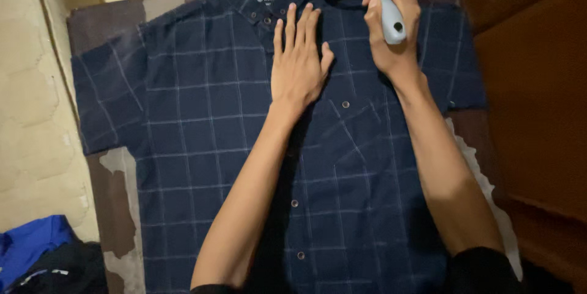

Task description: The person lays a dark blue plaid shirt flat on a table, smooths it out, and then uses a lint roller to clean the shirt's surface. The person rolls the lint remover over the front, sleeves, and collar of the shirt to remove lint and debris.

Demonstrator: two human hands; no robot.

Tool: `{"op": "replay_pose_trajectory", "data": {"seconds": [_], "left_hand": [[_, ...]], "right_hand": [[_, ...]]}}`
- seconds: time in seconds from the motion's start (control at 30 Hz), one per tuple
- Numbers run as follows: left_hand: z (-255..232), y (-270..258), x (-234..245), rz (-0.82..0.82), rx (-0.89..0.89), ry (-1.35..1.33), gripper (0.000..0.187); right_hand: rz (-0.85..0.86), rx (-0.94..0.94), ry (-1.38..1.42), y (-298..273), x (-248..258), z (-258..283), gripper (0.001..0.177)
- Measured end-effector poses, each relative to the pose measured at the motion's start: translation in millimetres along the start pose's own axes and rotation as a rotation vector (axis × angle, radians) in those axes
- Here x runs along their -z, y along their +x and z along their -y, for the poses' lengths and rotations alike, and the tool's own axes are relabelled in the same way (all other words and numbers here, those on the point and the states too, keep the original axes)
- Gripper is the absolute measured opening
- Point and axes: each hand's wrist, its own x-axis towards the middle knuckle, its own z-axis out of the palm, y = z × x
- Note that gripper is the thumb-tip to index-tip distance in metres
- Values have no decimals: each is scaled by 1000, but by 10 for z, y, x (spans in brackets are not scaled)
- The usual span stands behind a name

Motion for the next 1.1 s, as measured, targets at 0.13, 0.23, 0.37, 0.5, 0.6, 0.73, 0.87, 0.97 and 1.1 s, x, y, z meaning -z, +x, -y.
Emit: {"op": "replay_pose_trajectory", "data": {"seconds": [0.13,0.23,0.37,0.5,0.6,0.73,0.87,0.97,1.1], "left_hand": [[-19,-14,-27,5,8,-15,60],[20,-22,-54,-23,-3,-17,58],[15,-13,-64,-33,8,-48,54],[11,-25,-76,-35,-2,-48,54],[21,-17,-73,-32,-4,-42,53],[32,-5,-88,-12,-10,-34,54],[52,-38,-101,-21,-22,-39,53],[70,-8,-88,-16,-20,-59,53],[75,12,-72,-21,-47,-66,52]], "right_hand": [[32,11,-7,-146,90,145,32],[48,-35,-7,-310,170,281,34],[52,-66,-15,-421,236,441,36],[77,-77,-39,-512,331,596,37],[86,-71,-44,-594,385,729,37],[77,-105,-62,-824,480,957,38],[59,-168,-66,-1028,564,1166,39],[39,-167,-34,-1137,606,1304,39],[34,-173,-88,-1347,700,1474,34]]}}
